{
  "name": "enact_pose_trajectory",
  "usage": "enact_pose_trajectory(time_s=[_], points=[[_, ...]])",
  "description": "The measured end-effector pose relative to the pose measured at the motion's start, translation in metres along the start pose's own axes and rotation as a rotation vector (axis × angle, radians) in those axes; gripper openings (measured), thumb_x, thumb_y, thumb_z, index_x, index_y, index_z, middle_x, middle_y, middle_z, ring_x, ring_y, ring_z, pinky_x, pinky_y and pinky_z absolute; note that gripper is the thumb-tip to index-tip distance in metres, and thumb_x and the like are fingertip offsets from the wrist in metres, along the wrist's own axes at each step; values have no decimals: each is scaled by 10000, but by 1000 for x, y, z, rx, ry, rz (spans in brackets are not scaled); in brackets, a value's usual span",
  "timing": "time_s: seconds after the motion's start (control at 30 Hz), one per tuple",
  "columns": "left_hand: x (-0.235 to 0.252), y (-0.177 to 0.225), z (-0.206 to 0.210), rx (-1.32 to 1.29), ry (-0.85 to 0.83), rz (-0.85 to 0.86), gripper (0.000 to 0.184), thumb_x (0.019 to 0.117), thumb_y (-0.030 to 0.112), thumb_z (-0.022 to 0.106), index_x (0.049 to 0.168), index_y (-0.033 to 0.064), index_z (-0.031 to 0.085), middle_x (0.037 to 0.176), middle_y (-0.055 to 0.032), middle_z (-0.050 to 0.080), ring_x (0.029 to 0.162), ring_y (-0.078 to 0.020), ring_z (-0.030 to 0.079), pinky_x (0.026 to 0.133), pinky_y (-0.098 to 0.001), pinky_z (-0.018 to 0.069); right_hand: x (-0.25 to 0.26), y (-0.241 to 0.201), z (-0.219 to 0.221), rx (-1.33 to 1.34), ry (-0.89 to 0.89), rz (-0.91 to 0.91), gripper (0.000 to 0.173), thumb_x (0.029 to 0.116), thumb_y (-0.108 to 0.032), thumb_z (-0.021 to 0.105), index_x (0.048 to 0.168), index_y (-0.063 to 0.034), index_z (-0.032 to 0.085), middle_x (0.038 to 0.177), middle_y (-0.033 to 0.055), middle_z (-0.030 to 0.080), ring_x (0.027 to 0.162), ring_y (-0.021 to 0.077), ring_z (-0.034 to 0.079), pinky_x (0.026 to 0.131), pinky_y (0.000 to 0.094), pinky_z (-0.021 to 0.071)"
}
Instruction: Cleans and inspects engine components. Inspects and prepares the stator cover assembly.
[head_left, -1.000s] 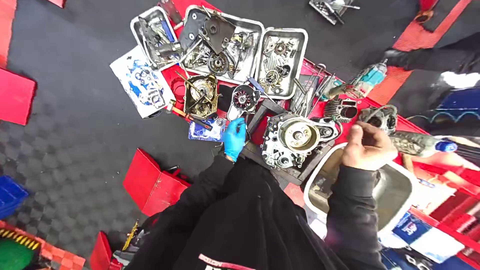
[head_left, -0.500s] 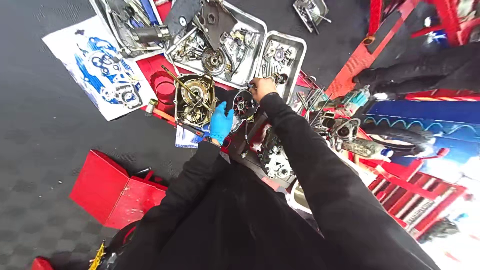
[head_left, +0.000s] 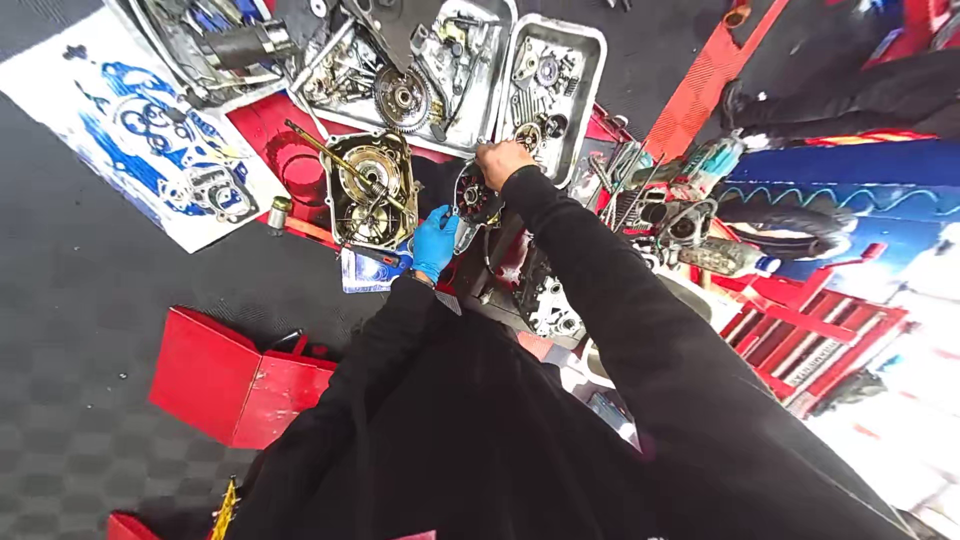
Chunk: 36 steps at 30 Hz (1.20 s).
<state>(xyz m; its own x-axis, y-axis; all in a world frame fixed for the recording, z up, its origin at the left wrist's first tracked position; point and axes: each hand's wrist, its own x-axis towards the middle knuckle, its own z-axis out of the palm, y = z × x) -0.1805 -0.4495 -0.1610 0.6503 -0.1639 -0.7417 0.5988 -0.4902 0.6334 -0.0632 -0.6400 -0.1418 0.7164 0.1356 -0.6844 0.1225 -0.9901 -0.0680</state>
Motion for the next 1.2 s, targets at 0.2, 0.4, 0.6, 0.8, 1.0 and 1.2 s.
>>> enact_pose_trajectory(time_s=[0.2,0.4,0.6,0.8,1.0,1.2], points=[[-3,2,-2,53,-5,3,461,1072,412,519,1454,160,571,1217,-113,729,1134,-287,692,1014,-562,515,-4,-20,-24,-108,-67,-126,213,953,-69,609,1130,35,667,1095,286,686,1064,492,663,883,658,522],[-2,3,0,52,21,20,449,1068,396,531,1443,154,583,1249,-102,722,1162,-272,688,1042,-542,506,8,-17,-33,-160,-152,-123,419,825,-193,786,1167,13,658,1141,279,664,1100,479,645,882,644,526],[-1,4,0,104,42,11,436,1070,401,518,1427,167,604,1216,-101,736,1136,-282,699,1017,-559,517,14,-18,-38,-169,-191,-116,447,799,-245,792,1136,15,655,1116,279,662,1074,472,655,845,642,534],[-4,12,1,141,68,3,424,1066,367,528,1418,152,625,1236,-111,730,1157,-286,693,1036,-550,515,18,-16,-36,-157,-197,-105,474,800,-296,798,1145,0,667,1132,275,663,1091,471,651,852,642,533],[1,19,2,152,69,12,420,1066,347,516,1414,146,635,1257,-112,725,1195,-268,681,1071,-521,507,25,-10,-37,-112,-179,-42,388,777,-273,783,1068,-28,703,1097,258,680,1075,456,665,815,659,543],[-11,14,0,14,18,-68,499,1053,471,512,1440,162,574,1232,-140,714,1133,-323,684,977,-577,530,0,-29,-48,91,-129,205,533,808,-211,804,1240,50,635,1268,359,598,1190,541,592,899,720,498]])
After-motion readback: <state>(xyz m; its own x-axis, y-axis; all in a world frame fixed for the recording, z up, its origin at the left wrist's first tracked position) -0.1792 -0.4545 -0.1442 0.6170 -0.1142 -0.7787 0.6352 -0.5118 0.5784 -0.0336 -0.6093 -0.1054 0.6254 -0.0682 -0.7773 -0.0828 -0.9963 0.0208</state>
